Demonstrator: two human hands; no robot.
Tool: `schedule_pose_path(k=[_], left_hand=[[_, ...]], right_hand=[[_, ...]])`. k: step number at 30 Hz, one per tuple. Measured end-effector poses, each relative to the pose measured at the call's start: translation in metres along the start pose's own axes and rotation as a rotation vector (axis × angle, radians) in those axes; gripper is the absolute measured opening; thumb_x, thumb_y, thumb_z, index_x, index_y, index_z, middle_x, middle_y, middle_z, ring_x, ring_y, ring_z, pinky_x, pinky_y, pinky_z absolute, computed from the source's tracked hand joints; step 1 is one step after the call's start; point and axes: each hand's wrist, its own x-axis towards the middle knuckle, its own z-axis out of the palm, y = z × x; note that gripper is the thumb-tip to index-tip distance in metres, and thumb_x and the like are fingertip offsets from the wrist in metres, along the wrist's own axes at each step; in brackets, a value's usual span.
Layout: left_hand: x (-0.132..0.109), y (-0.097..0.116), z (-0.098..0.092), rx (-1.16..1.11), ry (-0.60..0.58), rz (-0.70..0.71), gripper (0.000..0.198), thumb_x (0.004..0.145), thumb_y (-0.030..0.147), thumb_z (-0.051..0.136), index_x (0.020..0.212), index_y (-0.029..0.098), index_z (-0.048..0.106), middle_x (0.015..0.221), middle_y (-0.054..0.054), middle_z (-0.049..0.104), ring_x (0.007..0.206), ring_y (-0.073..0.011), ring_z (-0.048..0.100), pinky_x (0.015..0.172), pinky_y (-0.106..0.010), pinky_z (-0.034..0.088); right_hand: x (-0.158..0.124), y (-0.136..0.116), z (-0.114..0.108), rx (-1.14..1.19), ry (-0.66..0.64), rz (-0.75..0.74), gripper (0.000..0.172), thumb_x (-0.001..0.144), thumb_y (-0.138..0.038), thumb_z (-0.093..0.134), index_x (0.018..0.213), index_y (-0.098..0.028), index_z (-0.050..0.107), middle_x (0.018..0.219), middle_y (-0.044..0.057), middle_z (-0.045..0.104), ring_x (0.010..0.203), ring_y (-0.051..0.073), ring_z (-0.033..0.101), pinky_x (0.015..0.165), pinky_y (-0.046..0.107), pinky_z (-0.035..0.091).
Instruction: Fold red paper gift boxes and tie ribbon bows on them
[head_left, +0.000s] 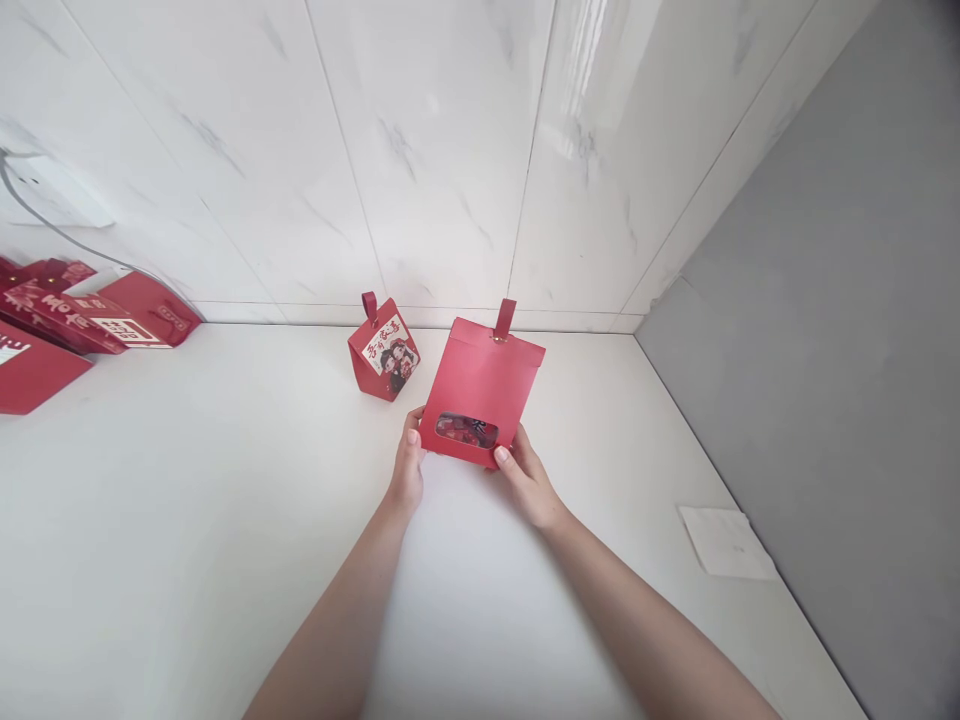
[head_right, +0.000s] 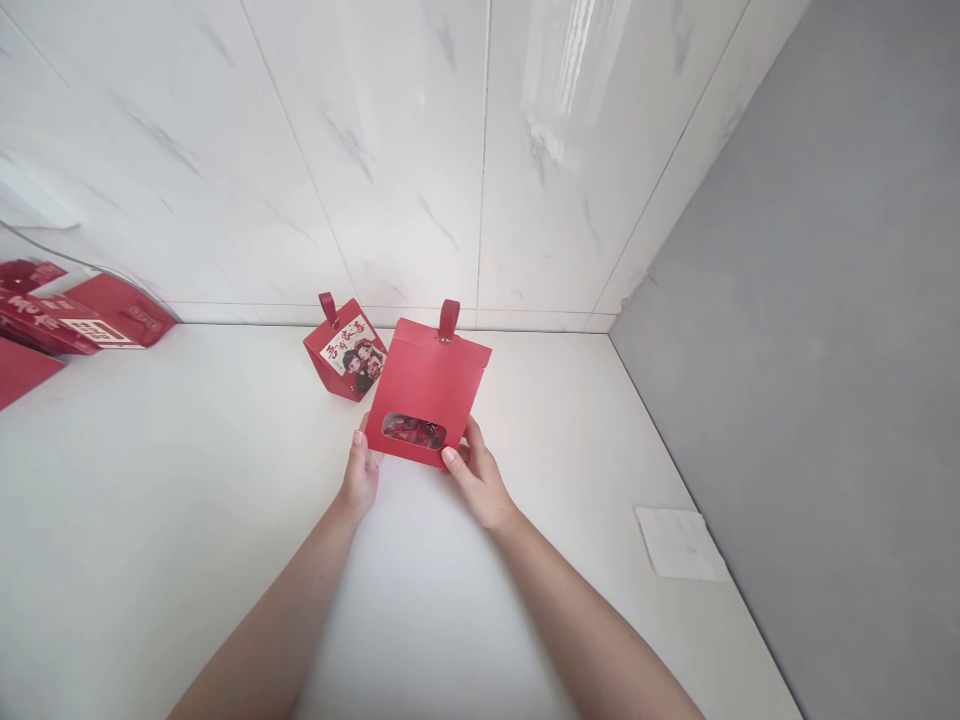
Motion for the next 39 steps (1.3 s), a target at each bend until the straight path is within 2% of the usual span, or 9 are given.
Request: schedule_pose_path(k=[3,5,9,12,19,24,31,35,39], left_hand=[[0.000,0.000,0.002,0.004,-0.026,0.013,0.063,0.080,0.065,0.057,0.127,0.022,0.058,0.129,-0.011,0.061,0.125,-0.0304,0.053,0.097,-0.042,0.047],[-0.001,0.001,0.005,-0.030,-0.009,0.002,0.061,0.081,0.063,0.058,0.125,0.022,0.059,0.129,-0.011,0.061,0.128,-0.0307,0.051,0.101,-0.043,0.045],[-0.003,0.002,0.010,-0.069,0.032,-0.029,0.054,0.081,0.058,0.061,0.120,0.021,0.062,0.124,-0.011,0.065,0.131,-0.0303,0.049,0.107,-0.044,0.043],[-0.004,0.004,0.012,-0.066,0.059,-0.045,0.052,0.081,0.054,0.062,0.121,0.021,0.062,0.122,-0.012,0.066,0.132,-0.0306,0.048,0.107,-0.045,0.042],[-0.002,0.008,0.011,-0.015,0.006,-0.042,0.049,0.084,0.050,0.062,0.124,0.021,0.062,0.130,-0.010,0.062,0.134,-0.0308,0.046,0.108,-0.045,0.041],[0.004,0.010,0.005,-0.063,0.081,-0.167,0.053,0.086,0.060,0.053,0.122,0.022,0.063,0.122,-0.011,0.067,0.119,-0.0319,0.059,0.095,-0.046,0.050],[0.005,0.013,0.003,-0.056,0.072,-0.150,0.053,0.086,0.059,0.054,0.123,0.021,0.061,0.123,-0.012,0.066,0.108,-0.0291,0.065,0.085,-0.042,0.054],[0.007,0.005,-0.003,0.122,0.068,-0.176,0.063,0.083,0.052,0.063,0.139,0.030,0.046,0.140,-0.009,0.054,0.106,-0.0269,0.066,0.082,-0.039,0.056],[0.006,0.002,-0.005,0.148,-0.088,-0.156,0.072,0.088,0.051,0.057,0.150,0.033,0.026,0.155,-0.008,0.034,0.130,-0.0296,0.049,0.098,-0.043,0.049]], right_hand=[[-0.001,0.000,0.001,-0.032,0.036,-0.012,0.051,0.094,-0.054,0.044,0.139,-0.030,0.038,0.133,0.009,0.051,0.096,0.022,0.061,0.075,0.037,0.053],[-0.003,-0.002,0.002,-0.059,0.040,-0.035,0.055,0.095,-0.055,0.042,0.143,-0.030,0.033,0.136,0.010,0.049,0.105,0.024,0.060,0.081,0.038,0.053],[-0.004,-0.009,0.003,-0.134,0.071,-0.114,0.063,0.096,-0.056,0.038,0.151,-0.029,0.021,0.154,0.007,0.030,0.138,0.026,0.035,0.107,0.041,0.041],[-0.003,-0.011,0.003,-0.155,0.069,-0.109,0.062,0.098,-0.055,0.034,0.152,-0.030,0.019,0.158,0.004,0.025,0.143,0.023,0.027,0.113,0.041,0.034],[-0.003,-0.007,0.002,-0.102,0.082,-0.041,0.059,0.099,-0.055,0.032,0.152,-0.031,0.022,0.153,0.005,0.034,0.139,0.023,0.033,0.111,0.041,0.036],[-0.004,-0.003,-0.001,-0.095,0.021,0.016,0.060,0.099,-0.056,0.028,0.152,-0.031,0.017,0.136,0.009,0.050,0.104,0.022,0.061,0.086,0.039,0.050],[-0.003,-0.002,0.002,-0.114,-0.025,0.003,0.059,0.097,-0.048,0.044,0.148,-0.029,0.023,0.105,0.005,0.065,0.093,0.020,0.062,0.086,0.037,0.048],[-0.001,0.005,0.001,-0.058,0.002,-0.010,0.055,0.094,-0.045,0.053,0.141,-0.028,0.031,0.100,0.004,0.067,0.086,0.019,0.063,0.083,0.036,0.050],[0.000,0.008,0.002,-0.053,0.007,-0.042,0.054,0.093,-0.042,0.055,0.140,-0.028,0.034,0.109,0.006,0.066,0.091,0.020,0.064,0.084,0.037,0.052]])
